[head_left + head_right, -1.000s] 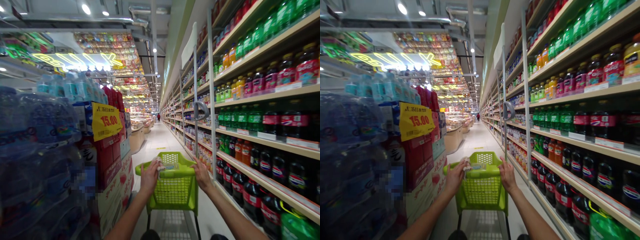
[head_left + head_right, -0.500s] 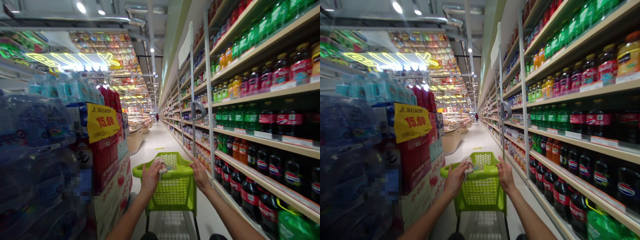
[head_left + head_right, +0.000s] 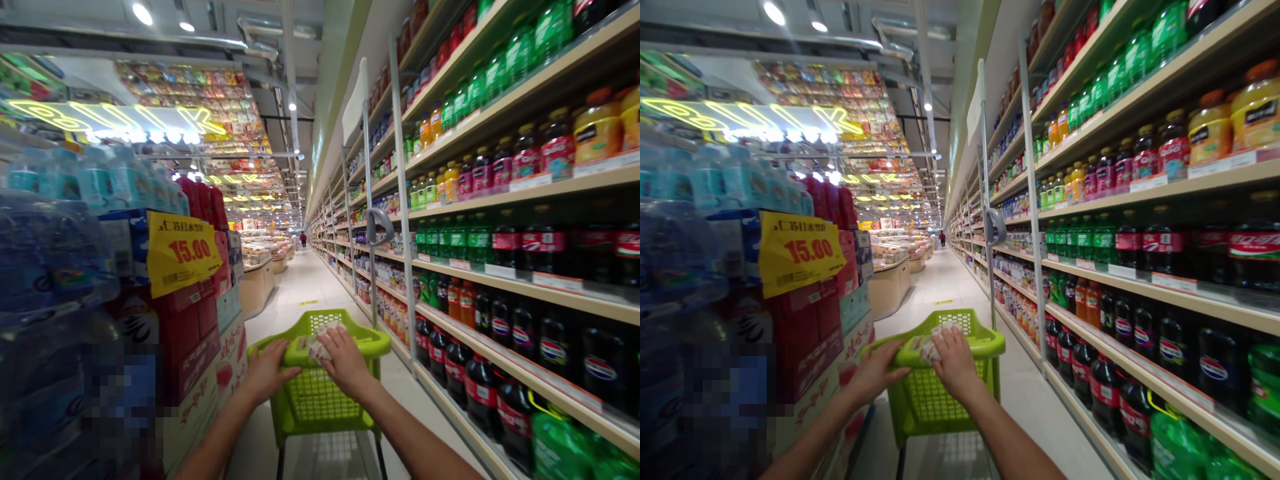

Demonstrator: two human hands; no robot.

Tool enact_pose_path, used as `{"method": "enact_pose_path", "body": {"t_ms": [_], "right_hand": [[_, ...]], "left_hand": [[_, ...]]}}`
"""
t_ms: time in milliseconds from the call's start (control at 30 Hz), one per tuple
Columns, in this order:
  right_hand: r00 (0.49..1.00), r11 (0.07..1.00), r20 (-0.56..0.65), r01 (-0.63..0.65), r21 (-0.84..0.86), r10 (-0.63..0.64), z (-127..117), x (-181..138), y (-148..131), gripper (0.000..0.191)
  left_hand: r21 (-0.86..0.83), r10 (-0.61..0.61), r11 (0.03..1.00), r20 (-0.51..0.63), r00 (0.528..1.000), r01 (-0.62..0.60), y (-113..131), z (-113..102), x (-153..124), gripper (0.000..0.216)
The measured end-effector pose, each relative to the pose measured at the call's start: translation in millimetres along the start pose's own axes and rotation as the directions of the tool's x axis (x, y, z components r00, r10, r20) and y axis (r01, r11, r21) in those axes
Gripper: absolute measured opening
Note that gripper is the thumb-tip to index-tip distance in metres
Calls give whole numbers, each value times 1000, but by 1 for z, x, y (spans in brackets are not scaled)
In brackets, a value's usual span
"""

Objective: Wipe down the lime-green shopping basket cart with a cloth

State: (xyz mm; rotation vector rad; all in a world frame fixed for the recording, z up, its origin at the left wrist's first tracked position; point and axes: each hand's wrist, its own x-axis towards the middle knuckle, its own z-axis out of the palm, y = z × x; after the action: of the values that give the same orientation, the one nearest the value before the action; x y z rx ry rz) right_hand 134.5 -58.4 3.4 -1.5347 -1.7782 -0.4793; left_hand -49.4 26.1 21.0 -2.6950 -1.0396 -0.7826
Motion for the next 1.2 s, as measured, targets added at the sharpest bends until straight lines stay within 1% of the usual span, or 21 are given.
{"method": "enact_pose_path", "body": {"t_ms": [33, 100, 167, 200, 267, 300, 367, 433, 467, 567, 633, 700, 767, 833, 900, 967, 1033, 1100, 1133, 1167, 1200], "right_hand": [[1000, 1000, -5, 27, -6, -27, 2, -2, -1, 46], [995, 995, -14, 103, 4, -103, 2, -9, 8, 48], [988, 989, -44, 147, 12, -147, -6, -21, 30, 50], [988, 990, -68, 143, 11, -142, -12, -27, 46, 49], [989, 997, -126, 74, -3, -73, -28, -38, 82, 42], [988, 1000, -152, 11, -10, -13, -35, -42, 98, 38], [975, 992, -190, -122, -17, 117, -43, -44, 116, 33], [961, 982, -211, -187, -9, 181, -37, -39, 110, 33], [963, 985, -213, -170, -1, 166, -29, -35, 98, 34], [978, 1000, -206, -11, 21, 15, -1, -22, 52, 38], [977, 997, -199, 77, 22, -71, 8, -18, 37, 41], [974, 997, -213, 74, -3, -73, 2, -21, 48, 40], [968, 999, -252, -21, -43, 10, -14, -29, 77, 35], [944, 985, -305, -153, -76, 124, -29, -37, 103, 33], [920, 968, -345, -231, -93, 186, -33, -39, 107, 33], [922, 975, -355, -200, -97, 154, -22, -36, 89, 34], [948, 995, -316, -60, -83, 31, -4, -31, 61, 39], [962, 995, -257, 82, -58, -94, 7, -28, 46, 45], [964, 993, -240, 108, -52, -118, 8, -28, 48, 46], [966, 994, -237, 95, -56, -106, 5, -30, 56, 46], [967, 997, -248, 46, -69, -62, -1, -32, 70, 43]], "left_hand": [[16, -19, 1000, -5, 1000, 19, -13, -3, -3, 44], [31, -40, 999, -25, 999, 41, -27, -6, -7, 37], [25, -47, 999, -50, 998, 48, -27, -4, -8, 36], [17, -49, 999, -62, 997, 50, -24, -3, -9, 36], [-4, -59, 998, -78, 995, 59, -16, -1, -9, 37], [-11, -73, 997, -78, 994, 73, -12, 1, -9, 37], [-15, -105, 994, -70, 992, 104, -6, 2, -9, 39], [-10, -124, 992, -61, 990, 124, -2, 4, -7, 41], [-4, -128, 992, -58, 990, 128, 0, 4, -7, 41], [18, -128, 991, -49, 991, 129, 3, 4, -5, 41], [36, -131, 991, -41, 991, 133, 4, 3, -6, 41], [49, -133, 990, -32, 991, 135, 4, 2, -7, 40], [56, -137, 989, -31, 990, 138, 5, 1, -9, 40], [65, -145, 987, -37, 989, 147, 8, 1, -10, 39], [71, -150, 986, -45, 988, 153, 12, 1, -10, 39], [75, -155, 985, -49, 987, 158, 16, 1, -9, 39], [80, -161, 983, -49, 986, 164, 18, 1, -8, 39], [86, -169, 981, -46, 985, 172, 20, 1, -7, 39], [88, -170, 981, -46, 984, 173, 21, 1, -6, 40], [89, -169, 981, -46, 985, 173, 22, 2, -6, 40], [90, -169, 981, -49, 984, 173, 23, 2, -5, 40]]}}
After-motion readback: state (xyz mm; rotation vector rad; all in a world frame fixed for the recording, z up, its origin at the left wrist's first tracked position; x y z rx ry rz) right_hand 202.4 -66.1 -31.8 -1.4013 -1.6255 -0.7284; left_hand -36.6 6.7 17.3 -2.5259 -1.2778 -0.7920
